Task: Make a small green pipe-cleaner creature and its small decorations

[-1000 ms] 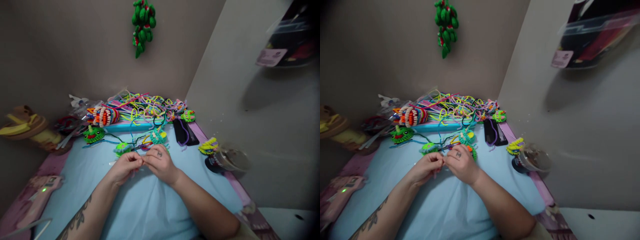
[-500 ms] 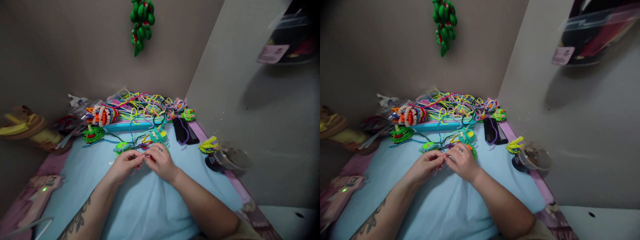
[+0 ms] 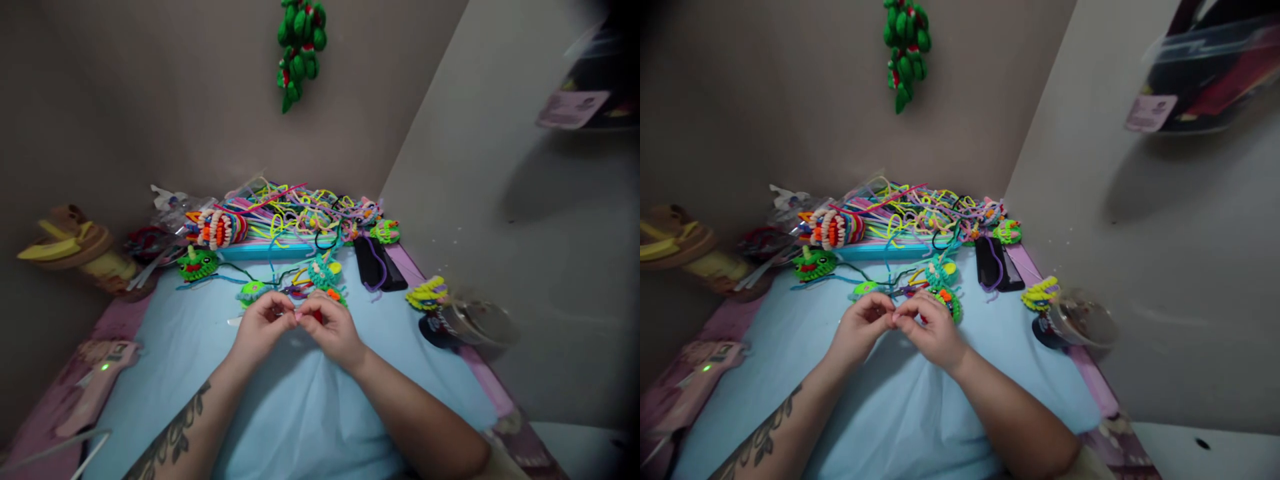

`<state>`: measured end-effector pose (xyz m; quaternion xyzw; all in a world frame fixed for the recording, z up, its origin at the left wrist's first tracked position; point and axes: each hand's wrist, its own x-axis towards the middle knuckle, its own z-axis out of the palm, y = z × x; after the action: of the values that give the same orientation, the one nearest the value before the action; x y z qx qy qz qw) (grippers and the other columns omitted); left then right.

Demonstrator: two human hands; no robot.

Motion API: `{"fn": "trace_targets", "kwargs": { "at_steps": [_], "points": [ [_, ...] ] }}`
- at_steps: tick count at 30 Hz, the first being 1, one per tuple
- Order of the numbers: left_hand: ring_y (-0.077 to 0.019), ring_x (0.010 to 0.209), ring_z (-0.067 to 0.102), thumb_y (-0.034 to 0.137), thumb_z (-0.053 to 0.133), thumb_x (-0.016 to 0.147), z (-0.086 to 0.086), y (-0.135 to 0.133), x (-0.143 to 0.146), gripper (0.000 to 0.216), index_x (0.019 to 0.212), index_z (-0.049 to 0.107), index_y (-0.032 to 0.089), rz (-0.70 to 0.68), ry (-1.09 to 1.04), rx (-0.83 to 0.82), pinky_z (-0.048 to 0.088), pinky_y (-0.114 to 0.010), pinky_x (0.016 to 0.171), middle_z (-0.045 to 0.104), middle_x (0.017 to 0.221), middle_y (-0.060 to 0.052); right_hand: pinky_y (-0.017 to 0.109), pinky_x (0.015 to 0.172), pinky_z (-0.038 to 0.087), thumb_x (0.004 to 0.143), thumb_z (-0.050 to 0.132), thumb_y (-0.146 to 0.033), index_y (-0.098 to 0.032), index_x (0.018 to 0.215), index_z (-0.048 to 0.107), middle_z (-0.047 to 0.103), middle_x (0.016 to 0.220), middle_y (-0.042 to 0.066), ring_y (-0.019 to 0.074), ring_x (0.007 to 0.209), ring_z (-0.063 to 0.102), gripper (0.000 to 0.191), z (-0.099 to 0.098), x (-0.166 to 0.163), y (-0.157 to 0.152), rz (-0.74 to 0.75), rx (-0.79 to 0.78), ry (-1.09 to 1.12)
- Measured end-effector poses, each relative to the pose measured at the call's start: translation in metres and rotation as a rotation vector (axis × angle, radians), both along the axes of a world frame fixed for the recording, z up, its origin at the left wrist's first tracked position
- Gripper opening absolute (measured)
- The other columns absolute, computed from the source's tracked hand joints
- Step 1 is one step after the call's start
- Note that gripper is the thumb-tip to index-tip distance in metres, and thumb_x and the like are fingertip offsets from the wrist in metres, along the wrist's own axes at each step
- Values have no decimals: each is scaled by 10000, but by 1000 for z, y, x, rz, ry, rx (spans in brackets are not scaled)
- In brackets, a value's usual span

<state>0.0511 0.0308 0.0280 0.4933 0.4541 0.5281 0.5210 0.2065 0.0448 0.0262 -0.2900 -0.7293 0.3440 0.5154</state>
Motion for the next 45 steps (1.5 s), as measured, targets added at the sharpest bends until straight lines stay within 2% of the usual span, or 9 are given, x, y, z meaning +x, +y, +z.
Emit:
{"fn": "trace_targets", "kwargs": {
  "at_steps": [7, 15, 18, 22, 26, 33, 39, 42, 45],
  "points": [
    [-146, 677, 580, 211, 695, 757, 2, -13, -2, 216, 956, 732, 284, 78, 344, 513, 456, -247, 611, 641, 729, -19, 264, 604, 435, 863, 561, -344, -191, 727, 630, 602, 648, 1, 128, 616, 530, 216, 3, 3, -3, 101, -99, 72],
    [-154, 696, 592, 175, 617, 813, -6, -20, -6, 258, 1026, 707, 291, 182, 555, 664, 476, -270, 674, 621, 724, -24, 195, 438, 398, 826, 587, -439, -178, 767, 577, 573, 593, -18, 87, 481, 489, 268, -5, -14, -12, 158, -520, 285],
    [-157, 691, 581, 194, 609, 817, -4, -16, -6, 180, 943, 721, 255, 210, 544, 615, 464, -264, 652, 612, 727, -32, 186, 436, 402, 832, 590, -410, -195, 825, 542, 573, 616, -25, 85, 487, 497, 220, -5, -15, -14, 94, -495, 291],
    [-147, 639, 553, 215, 584, 828, 1, -12, -3, 119, 826, 703, 216, 176, 518, 495, 432, -249, 596, 594, 714, -28, 241, 625, 490, 862, 571, -276, -205, 913, 601, 625, 781, 20, 127, 708, 592, 93, 1, -6, -12, -72, -109, 102],
    [-154, 638, 544, 200, 534, 844, 5, -11, 0, 160, 759, 669, 202, 100, 504, 459, 416, -248, 601, 576, 659, -19, 277, 709, 503, 870, 559, -181, -216, 965, 657, 652, 817, 34, 143, 776, 605, 140, 7, 3, -9, -87, 144, -44],
    [-139, 591, 512, 228, 503, 847, 9, -7, 0, 266, 608, 610, 183, 7, 495, 380, 386, -237, 572, 522, 590, -6, 268, 700, 535, 860, 578, -167, -206, 970, 668, 643, 832, 52, 142, 769, 621, 147, 4, 6, -5, -108, 261, -100],
    [-113, 524, 460, 318, 574, 794, 7, 0, -4, 322, 512, 557, 164, -62, 417, 87, 347, -220, 525, 486, 522, 19, 289, 747, 540, 876, 517, -118, -180, 1004, 646, 663, 852, 72, 156, 801, 628, 192, -2, 10, 1, -102, 407, -290],
    [-99, 493, 442, 362, 571, 800, 4, 1, -4, 349, 520, 537, 156, -79, 314, -39, 338, -213, 504, 478, 497, 30, 298, 762, 533, 875, 516, -122, -177, 996, 637, 664, 860, 74, 163, 812, 625, 179, -4, 11, 2, -123, 414, -352],
    [-91, 478, 454, 420, 573, 808, 2, 0, -3, 352, 583, 565, 149, -159, 88, -142, 356, -207, 489, 500, 509, 31, 291, 761, 527, 869, 533, -132, -182, 976, 630, 660, 862, 68, 156, 809, 621, 153, -5, 11, 3, -147, 391, -306]
  ]
}}
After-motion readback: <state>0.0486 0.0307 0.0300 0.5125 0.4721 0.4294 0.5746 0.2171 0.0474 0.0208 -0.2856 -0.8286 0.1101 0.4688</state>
